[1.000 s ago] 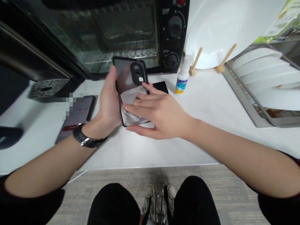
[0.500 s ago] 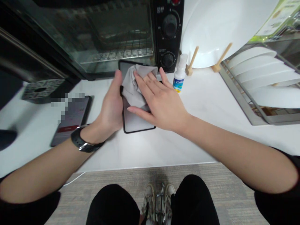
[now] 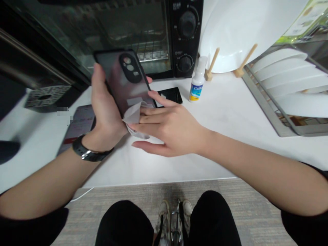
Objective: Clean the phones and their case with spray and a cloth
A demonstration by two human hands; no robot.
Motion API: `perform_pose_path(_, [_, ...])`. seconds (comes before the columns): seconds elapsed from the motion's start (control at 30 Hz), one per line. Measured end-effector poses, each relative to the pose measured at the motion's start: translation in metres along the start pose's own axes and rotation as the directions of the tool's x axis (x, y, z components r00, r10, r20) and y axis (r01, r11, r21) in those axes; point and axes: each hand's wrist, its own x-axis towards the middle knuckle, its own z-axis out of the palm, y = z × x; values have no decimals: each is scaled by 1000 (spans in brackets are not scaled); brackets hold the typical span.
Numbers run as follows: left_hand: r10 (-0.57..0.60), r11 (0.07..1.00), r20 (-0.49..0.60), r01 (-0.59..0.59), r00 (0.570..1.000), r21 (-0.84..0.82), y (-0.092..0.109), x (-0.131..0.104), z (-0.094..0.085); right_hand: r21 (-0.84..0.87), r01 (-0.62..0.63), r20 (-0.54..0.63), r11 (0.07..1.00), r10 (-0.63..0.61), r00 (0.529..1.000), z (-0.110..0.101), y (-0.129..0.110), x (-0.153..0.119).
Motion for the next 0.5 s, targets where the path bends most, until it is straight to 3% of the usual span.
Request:
perform_pose_path(0.07, [30,1000,-49,-30,998,-10,4,2,-4,-37,-60,0,997,60,998,0,-1,0])
perform_pose_path(0.2, [-46,996,-100,39,994,-75,3,5,-3,-114,-211,-53,971,206,977,1,2,0])
perform_pose_path(0.33, [-133,988,42,136,990,-67,-6,2,5,-196,-285,-51,938,280,959,5,7,-1])
perform_pose_path(0.5, [-302,937,135,320,944,-137,-13,-1,9,-233,-387,-58,892,385,921,10,11,-2])
